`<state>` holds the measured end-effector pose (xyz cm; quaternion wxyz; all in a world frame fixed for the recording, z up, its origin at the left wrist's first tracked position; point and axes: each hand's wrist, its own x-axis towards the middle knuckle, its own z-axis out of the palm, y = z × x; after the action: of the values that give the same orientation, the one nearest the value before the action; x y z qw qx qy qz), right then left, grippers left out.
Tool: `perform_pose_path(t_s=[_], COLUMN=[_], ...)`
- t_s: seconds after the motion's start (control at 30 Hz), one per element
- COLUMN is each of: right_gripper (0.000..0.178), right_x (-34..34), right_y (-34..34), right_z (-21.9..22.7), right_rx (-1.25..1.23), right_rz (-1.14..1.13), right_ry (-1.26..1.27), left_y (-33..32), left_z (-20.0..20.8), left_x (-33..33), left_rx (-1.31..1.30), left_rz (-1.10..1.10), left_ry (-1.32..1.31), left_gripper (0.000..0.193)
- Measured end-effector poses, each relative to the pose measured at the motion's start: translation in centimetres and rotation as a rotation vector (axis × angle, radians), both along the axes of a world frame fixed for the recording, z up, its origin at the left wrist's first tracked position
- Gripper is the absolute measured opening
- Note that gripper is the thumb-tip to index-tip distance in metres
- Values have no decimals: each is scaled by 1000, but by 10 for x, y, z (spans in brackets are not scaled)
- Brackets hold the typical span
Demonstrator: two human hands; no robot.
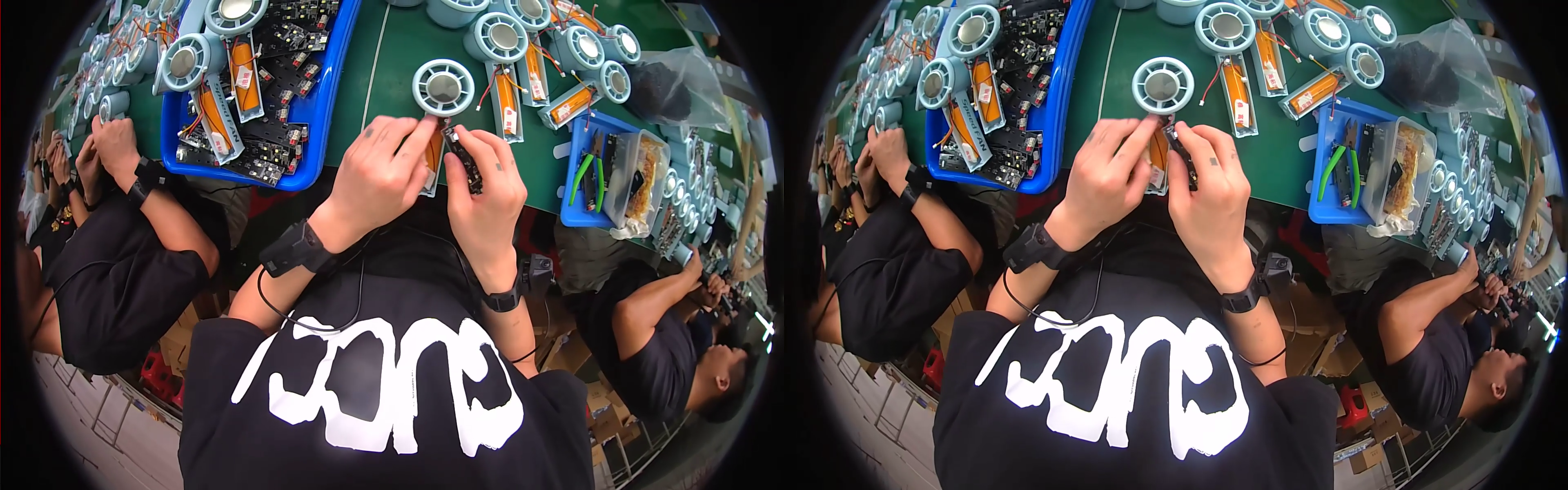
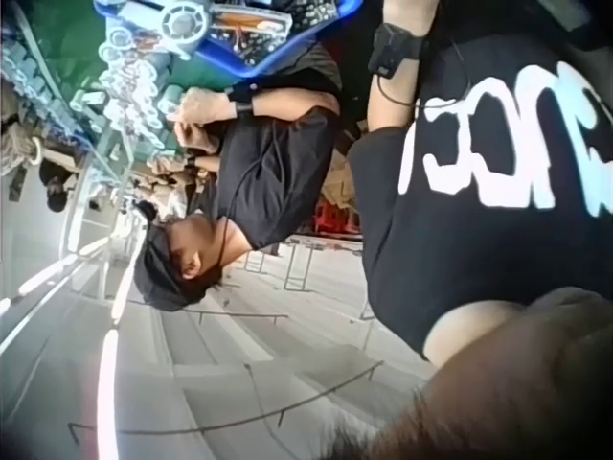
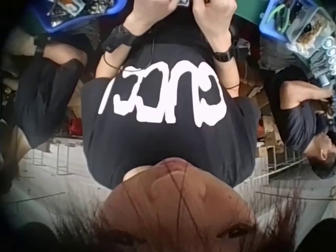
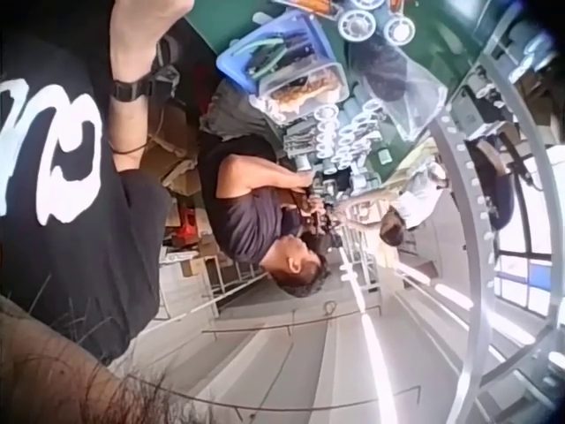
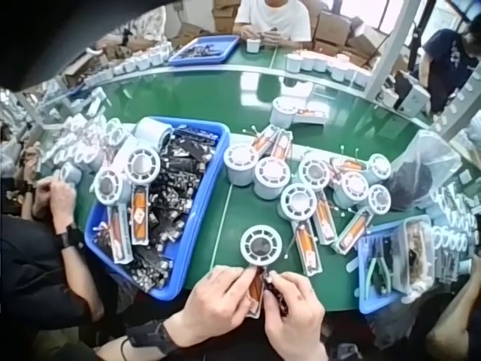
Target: The person picks up a circuit board, connects a wire from a fan assembly to it, and presses the board into the fan housing. After setting the assembled fan aside, the person picks up another circuit board to repeat the process.
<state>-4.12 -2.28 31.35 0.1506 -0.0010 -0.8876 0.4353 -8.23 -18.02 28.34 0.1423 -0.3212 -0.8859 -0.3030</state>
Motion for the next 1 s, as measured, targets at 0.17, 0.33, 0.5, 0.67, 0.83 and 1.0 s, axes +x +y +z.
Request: perform_pose_path(t_s=[0.17,0.33,0.5,0.67,0.83,1.0], right_gripper=[39,38,38,39,41,39], right_x=[-5,-9,-8,-10,-13,-17], right_y=[2,8,8,8,4,-5], right_z=[8,9,10,13,22,38], right_rx=[3,33,75,162,327,455], right_rz=[42,86,104,161,189,171], right_ry=[-75,-133,-118,-124,-161,-228], left_y=[-3,0,2,0,-8,-9], left_z=[8,20,15,10,3,0], left_x=[9,3,1,2,2,-1], left_rx=[-55,-270,-146,177,239,140], left_rz=[33,65,39,43,37,-3], left_ry=[-3,-6,-28,-228,-139,-36], left_gripper=[43,41,39,40,44,46])
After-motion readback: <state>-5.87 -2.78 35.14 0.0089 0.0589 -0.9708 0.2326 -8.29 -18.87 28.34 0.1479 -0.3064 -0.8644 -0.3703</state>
